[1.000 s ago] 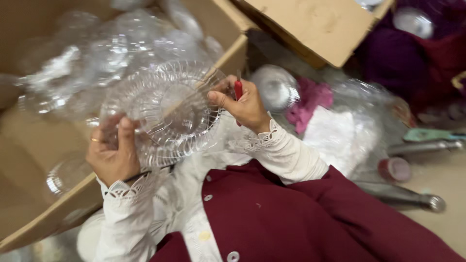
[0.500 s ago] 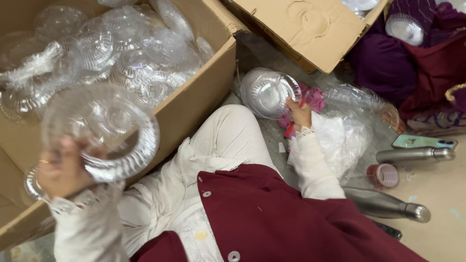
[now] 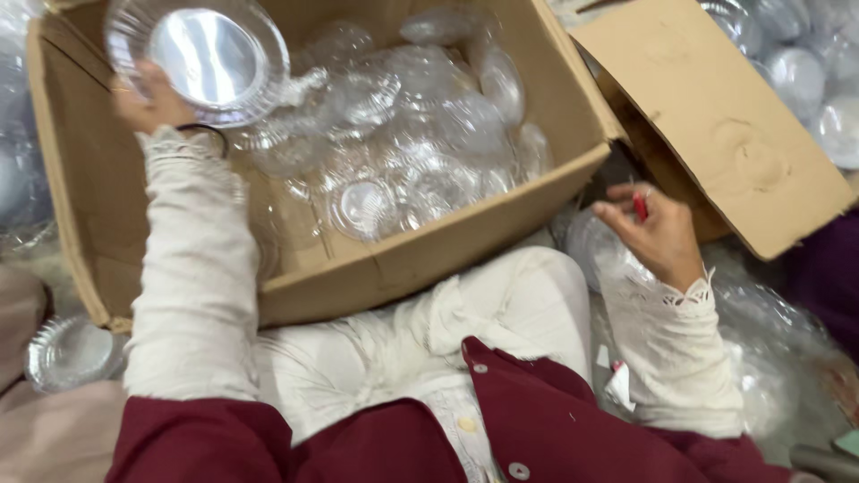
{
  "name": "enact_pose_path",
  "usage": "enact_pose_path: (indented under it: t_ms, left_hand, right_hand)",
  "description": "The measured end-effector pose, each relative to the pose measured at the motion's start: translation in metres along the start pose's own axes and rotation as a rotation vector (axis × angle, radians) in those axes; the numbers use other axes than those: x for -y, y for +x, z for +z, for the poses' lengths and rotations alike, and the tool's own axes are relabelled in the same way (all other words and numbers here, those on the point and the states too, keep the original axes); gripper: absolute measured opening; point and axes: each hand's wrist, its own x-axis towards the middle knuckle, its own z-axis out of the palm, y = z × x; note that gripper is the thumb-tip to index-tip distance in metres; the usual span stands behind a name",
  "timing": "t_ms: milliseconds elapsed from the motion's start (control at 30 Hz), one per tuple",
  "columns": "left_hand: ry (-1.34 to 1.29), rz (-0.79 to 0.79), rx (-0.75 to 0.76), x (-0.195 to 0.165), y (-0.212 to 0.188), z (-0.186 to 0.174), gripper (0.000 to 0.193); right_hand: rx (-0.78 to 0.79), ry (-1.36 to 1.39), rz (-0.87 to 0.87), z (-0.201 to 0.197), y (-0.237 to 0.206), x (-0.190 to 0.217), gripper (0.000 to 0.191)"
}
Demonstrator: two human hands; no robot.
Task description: The person sits on the floor and repeatedly picks clear plastic plates from a cardboard box. Using a red marker, they write on the center of each plate and place it aside. The process continues with multiple plates in a repetitive cycle.
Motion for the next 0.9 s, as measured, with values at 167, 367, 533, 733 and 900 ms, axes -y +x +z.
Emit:
enact_pose_path:
  t_ms: [167, 367, 533, 733, 900]
  left_hand:
    - [0.399, -0.076, 0.072, 0.051, -0.015, -0.017, 0.024]
    - [0.616, -0.145, 0.102, 0.1, -0.008, -0.034, 0.02]
    - [0.866, 0.133, 0.088, 0.126, 0.0, -0.053, 0.02]
    - [0.887, 0.018, 0.158, 0.148, -0.013, -0.066, 0.021]
    - [0.583, -0.291, 0.187, 0.144, -0.024, -0.059, 0.022]
  right_hand:
    - [-0.129, -0.069, -0.458, 0.053, 0.126, 0.057, 0.036]
    - [0.219, -0.682, -0.37, 0.213, 0.286, 0.087, 0.078]
    - [0.395, -1.019, -0.482, 0.3, 0.274, 0.084, 0.127]
    - [0.451, -0.613, -0.246, 0.25, 0.308, 0.066, 0.126]
    - [0.372, -0.748, -0.143, 0.243, 0.306, 0.058, 0.071]
